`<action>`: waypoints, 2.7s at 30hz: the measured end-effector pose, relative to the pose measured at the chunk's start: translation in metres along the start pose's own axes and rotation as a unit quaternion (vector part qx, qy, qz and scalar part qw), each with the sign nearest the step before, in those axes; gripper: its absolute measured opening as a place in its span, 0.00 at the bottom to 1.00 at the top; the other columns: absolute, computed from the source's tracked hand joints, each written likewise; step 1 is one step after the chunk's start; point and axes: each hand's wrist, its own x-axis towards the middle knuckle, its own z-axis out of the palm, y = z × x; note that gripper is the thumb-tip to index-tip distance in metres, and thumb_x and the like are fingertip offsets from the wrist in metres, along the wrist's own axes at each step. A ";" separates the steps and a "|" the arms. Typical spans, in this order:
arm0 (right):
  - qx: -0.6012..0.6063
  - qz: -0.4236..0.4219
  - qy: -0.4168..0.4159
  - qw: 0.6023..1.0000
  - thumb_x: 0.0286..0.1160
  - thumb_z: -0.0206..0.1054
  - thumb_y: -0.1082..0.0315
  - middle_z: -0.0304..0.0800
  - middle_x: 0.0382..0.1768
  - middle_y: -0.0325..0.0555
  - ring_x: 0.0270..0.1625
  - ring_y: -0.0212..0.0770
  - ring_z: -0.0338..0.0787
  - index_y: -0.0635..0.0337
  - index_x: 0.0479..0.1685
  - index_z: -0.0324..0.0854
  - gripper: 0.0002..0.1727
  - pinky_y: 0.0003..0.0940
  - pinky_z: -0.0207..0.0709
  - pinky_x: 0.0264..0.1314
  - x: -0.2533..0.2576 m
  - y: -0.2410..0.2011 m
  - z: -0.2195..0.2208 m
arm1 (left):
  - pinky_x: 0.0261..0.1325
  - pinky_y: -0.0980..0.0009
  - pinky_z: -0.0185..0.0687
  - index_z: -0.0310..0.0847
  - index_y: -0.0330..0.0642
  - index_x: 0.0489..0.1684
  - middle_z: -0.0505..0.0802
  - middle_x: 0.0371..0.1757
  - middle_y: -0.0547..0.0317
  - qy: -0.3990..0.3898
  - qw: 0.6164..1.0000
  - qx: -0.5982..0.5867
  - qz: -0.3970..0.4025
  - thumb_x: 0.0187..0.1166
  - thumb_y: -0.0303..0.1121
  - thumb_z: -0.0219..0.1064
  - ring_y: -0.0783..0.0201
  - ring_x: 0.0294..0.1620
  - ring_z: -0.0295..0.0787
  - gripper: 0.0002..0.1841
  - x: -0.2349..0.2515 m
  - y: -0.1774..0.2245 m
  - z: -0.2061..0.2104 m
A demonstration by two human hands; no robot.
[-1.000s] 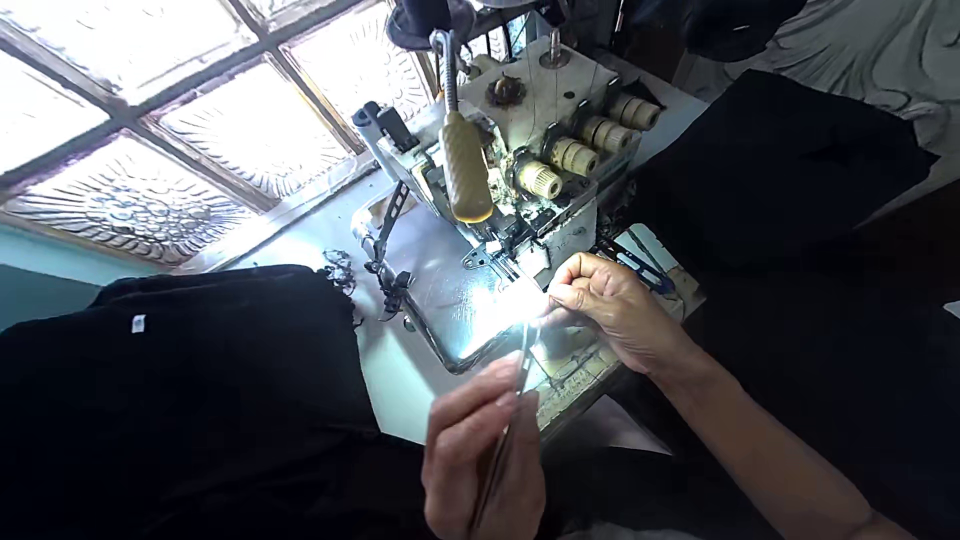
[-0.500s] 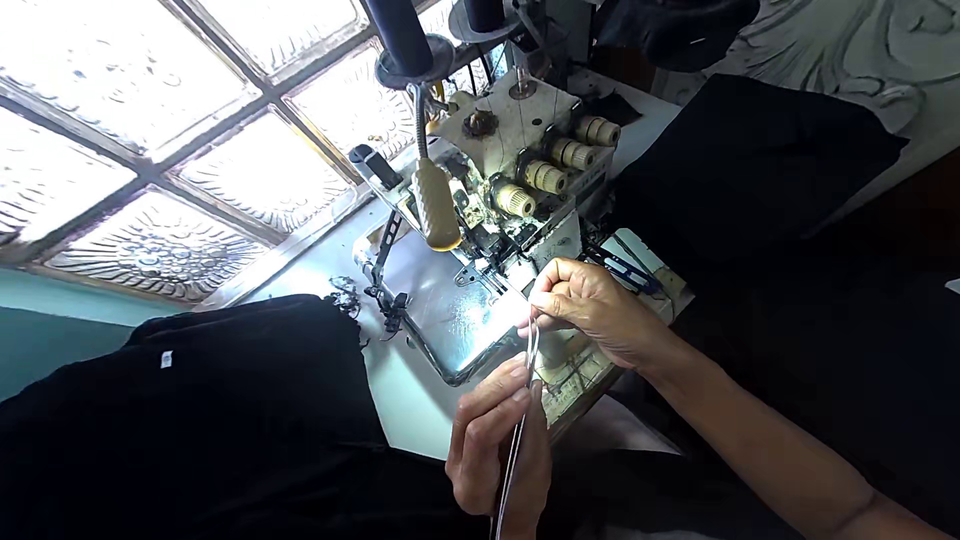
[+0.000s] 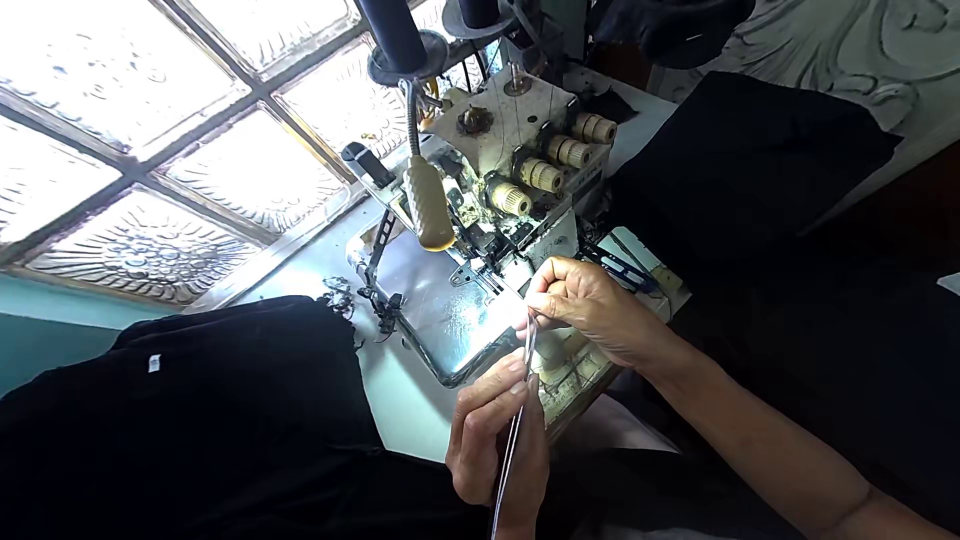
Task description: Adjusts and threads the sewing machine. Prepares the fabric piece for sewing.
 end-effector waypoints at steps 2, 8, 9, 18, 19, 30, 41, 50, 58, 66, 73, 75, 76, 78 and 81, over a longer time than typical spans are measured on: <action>-0.001 -0.001 0.000 1.000 0.80 0.58 0.85 0.91 0.26 0.44 0.32 0.32 0.94 0.62 0.39 0.72 0.08 0.25 0.89 0.45 0.000 0.000 0.000 | 0.60 0.70 0.93 0.84 0.45 0.39 0.94 0.46 0.65 -0.001 1.000 0.000 0.000 0.77 0.25 0.72 0.66 0.56 0.94 0.04 0.000 0.000 0.000; 0.001 0.001 0.000 1.000 0.81 0.58 0.84 0.90 0.26 0.43 0.32 0.33 0.94 0.63 0.40 0.73 0.07 0.25 0.89 0.45 0.001 0.002 -0.001 | 0.60 0.69 0.93 0.84 0.45 0.37 0.93 0.45 0.66 0.008 1.000 0.006 0.003 0.77 0.25 0.72 0.67 0.55 0.95 0.03 0.000 -0.001 0.001; 0.000 0.005 0.003 1.000 0.81 0.58 0.84 0.89 0.25 0.44 0.31 0.33 0.94 0.63 0.41 0.73 0.07 0.26 0.89 0.45 0.001 0.002 -0.001 | 0.59 0.70 0.93 0.84 0.45 0.38 0.94 0.44 0.67 0.009 1.000 0.006 0.002 0.77 0.26 0.72 0.67 0.54 0.95 0.03 0.000 -0.001 0.001; -0.319 -0.139 0.136 0.928 0.92 0.53 0.62 0.94 0.39 0.40 0.35 0.32 0.93 0.59 0.64 0.78 0.15 0.31 0.88 0.38 -0.009 0.013 -0.030 | 0.57 0.71 0.94 0.86 0.49 0.40 0.93 0.44 0.70 0.031 0.999 -0.018 -0.010 0.75 0.25 0.73 0.68 0.52 0.94 0.06 0.004 -0.003 0.000; -0.382 -0.158 0.174 0.894 0.90 0.56 0.62 0.93 0.42 0.42 0.36 0.35 0.92 0.60 0.64 0.79 0.16 0.35 0.87 0.38 -0.010 0.016 -0.038 | 0.56 0.71 0.94 0.86 0.48 0.40 0.93 0.44 0.69 0.033 0.999 -0.022 -0.012 0.75 0.24 0.73 0.68 0.52 0.94 0.06 0.005 -0.004 0.001; -0.710 -0.102 0.210 0.664 0.75 0.70 0.77 0.90 0.51 0.67 0.56 0.68 0.89 0.73 0.58 0.87 0.14 0.57 0.85 0.51 -0.007 0.046 -0.071 | 0.50 0.73 0.94 0.85 0.50 0.34 0.92 0.39 0.71 0.057 0.998 0.003 -0.016 0.71 0.22 0.74 0.70 0.46 0.93 0.08 0.022 -0.013 0.010; -0.741 -0.124 0.160 0.640 0.68 0.71 0.78 0.85 0.41 0.64 0.44 0.65 0.88 0.74 0.44 0.86 0.08 0.52 0.82 0.34 0.002 0.036 -0.080 | 0.48 0.73 0.94 0.85 0.50 0.33 0.91 0.39 0.71 0.054 0.998 0.004 -0.021 0.69 0.21 0.73 0.71 0.45 0.93 0.09 0.021 -0.019 0.012; -0.672 -0.014 0.114 0.732 0.73 0.74 0.72 0.86 0.52 0.64 0.48 0.65 0.89 0.68 0.61 0.84 0.18 0.62 0.83 0.46 -0.009 0.011 -0.084 | 0.46 0.76 0.93 0.84 0.50 0.33 0.91 0.39 0.71 0.049 0.998 0.011 -0.028 0.70 0.22 0.73 0.72 0.45 0.92 0.08 0.019 -0.020 0.010; -0.561 -0.086 0.152 0.809 0.87 0.59 0.68 0.79 0.41 0.49 0.37 0.43 0.82 0.64 0.45 0.84 0.10 0.42 0.77 0.37 -0.022 0.007 -0.074 | 0.48 0.76 0.92 0.85 0.51 0.34 0.90 0.40 0.72 0.062 0.998 -0.007 -0.031 0.71 0.24 0.73 0.73 0.46 0.92 0.07 0.018 -0.019 0.014; -0.592 -0.244 0.129 0.757 0.84 0.60 0.56 0.78 0.22 0.40 0.21 0.39 0.80 0.61 0.46 0.83 0.16 0.33 0.69 0.19 -0.020 0.011 -0.022 | 0.50 0.74 0.93 0.84 0.52 0.34 0.90 0.41 0.72 0.071 0.997 -0.016 -0.028 0.72 0.23 0.72 0.73 0.48 0.92 0.09 0.026 -0.016 0.019; -0.698 -0.275 0.155 0.642 0.81 0.64 0.59 0.83 0.21 0.47 0.18 0.45 0.81 0.60 0.44 0.88 0.13 0.37 0.64 0.21 -0.012 0.017 -0.016 | 0.49 0.77 0.92 0.84 0.50 0.34 0.90 0.40 0.72 0.055 0.998 0.005 -0.015 0.73 0.24 0.72 0.74 0.47 0.91 0.07 0.022 -0.013 0.021; -0.700 -0.287 0.156 0.635 0.82 0.63 0.59 0.83 0.20 0.47 0.18 0.46 0.81 0.60 0.46 0.90 0.14 0.37 0.64 0.21 -0.010 0.017 -0.014 | 0.49 0.79 0.90 0.83 0.49 0.34 0.89 0.40 0.72 0.048 0.999 0.018 -0.009 0.73 0.24 0.72 0.76 0.46 0.91 0.06 0.021 -0.013 0.022; -0.700 -0.291 0.156 0.634 0.82 0.63 0.59 0.83 0.20 0.47 0.19 0.46 0.81 0.59 0.46 0.90 0.14 0.37 0.64 0.22 -0.009 0.018 -0.014 | 0.49 0.80 0.89 0.82 0.48 0.34 0.89 0.40 0.71 0.045 0.999 0.023 -0.007 0.74 0.24 0.71 0.76 0.46 0.90 0.06 0.021 -0.013 0.023; -0.701 -0.296 0.158 0.630 0.82 0.63 0.59 0.82 0.20 0.46 0.18 0.45 0.80 0.59 0.47 0.91 0.14 0.37 0.64 0.22 -0.009 0.018 -0.012 | 0.48 0.80 0.89 0.82 0.48 0.34 0.88 0.39 0.71 0.039 0.999 0.028 -0.006 0.74 0.24 0.71 0.76 0.46 0.90 0.06 0.019 -0.013 0.024; -0.706 -0.290 0.162 0.625 0.82 0.63 0.61 0.82 0.19 0.46 0.18 0.45 0.80 0.58 0.46 0.92 0.14 0.37 0.63 0.22 -0.009 0.019 -0.011 | 0.48 0.80 0.90 0.82 0.48 0.34 0.89 0.39 0.70 0.037 0.999 0.031 -0.009 0.74 0.25 0.72 0.76 0.45 0.91 0.05 0.018 -0.012 0.025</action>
